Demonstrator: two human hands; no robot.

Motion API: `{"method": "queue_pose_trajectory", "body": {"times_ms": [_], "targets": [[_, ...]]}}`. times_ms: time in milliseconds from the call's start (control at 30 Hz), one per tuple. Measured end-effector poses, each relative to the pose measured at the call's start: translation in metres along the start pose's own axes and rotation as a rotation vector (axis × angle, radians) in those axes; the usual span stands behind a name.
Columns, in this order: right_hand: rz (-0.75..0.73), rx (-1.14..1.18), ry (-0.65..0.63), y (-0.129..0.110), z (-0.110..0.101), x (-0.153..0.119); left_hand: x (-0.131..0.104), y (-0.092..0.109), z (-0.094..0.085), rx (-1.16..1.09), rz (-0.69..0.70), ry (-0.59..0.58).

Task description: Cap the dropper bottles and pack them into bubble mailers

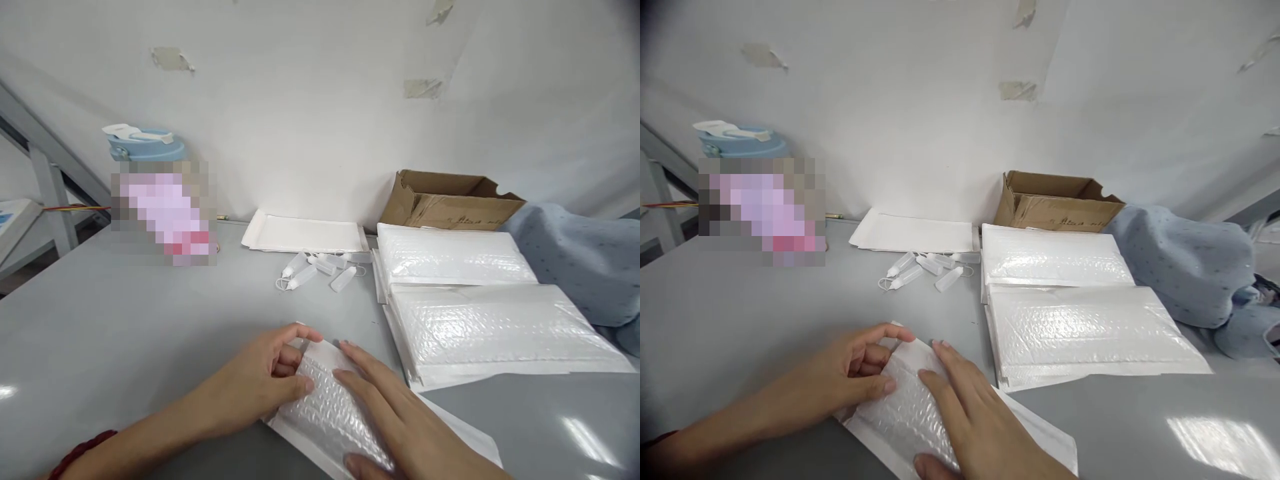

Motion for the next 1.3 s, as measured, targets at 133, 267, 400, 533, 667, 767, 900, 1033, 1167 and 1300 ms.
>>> {"method": "queue_pose_trajectory", "body": {"times_ms": [133, 267, 400, 533, 667, 767, 900, 1033, 1167, 1300], "targets": [[0.049, 0.019, -0.017, 0.002, -0.006, -0.003, 0.0, 0.003, -0.009, 0.095, -0.041, 0.087], [-0.027, -0.014, -0.001, 0.001, -0.003, -0.003, -0.002, 0.008, -0.019, 0.186, -0.029, 0.178], [-0.149, -0.108, 0.043, 0.001, 0.006, -0.004, -0.002, 0.007, -0.029, 0.247, -0.056, 0.249], [-0.203, -0.168, 0.087, 0.003, 0.015, -0.005, 0.001, -0.001, -0.027, 0.1, -0.105, 0.118], [-0.221, -0.177, 0.119, 0.003, 0.017, -0.004, 0.003, 0.0, -0.021, -0.028, -0.037, -0.047], [-0.217, -0.159, 0.115, 0.005, 0.017, -0.004, 0.002, 0.005, -0.014, -0.077, 0.052, -0.157], [-0.221, -0.122, 0.123, 0.005, 0.013, -0.006, 0.002, 0.006, -0.011, -0.055, 0.063, -0.2], [-0.196, -0.094, 0.146, 0.003, 0.008, -0.007, 0.007, 0.003, -0.017, -0.096, 0.057, -0.074], [-0.199, -0.14, 0.136, 0.002, 0.01, -0.005, 0.009, 0.002, -0.014, -0.142, 0.077, -0.103], [-0.243, -0.187, 0.159, 0.003, 0.016, -0.004, 0.007, 0.01, -0.002, -0.193, 0.16, -0.253]]}}
Point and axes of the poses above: each hand's wrist, its own x-axis towards the middle knuckle, its own z-axis out of the palm, y = z × x, the point moved 5 cm from there along x, towards the middle knuckle, and after that the axes turned 14 degrees about x, right-handed, at the moved point
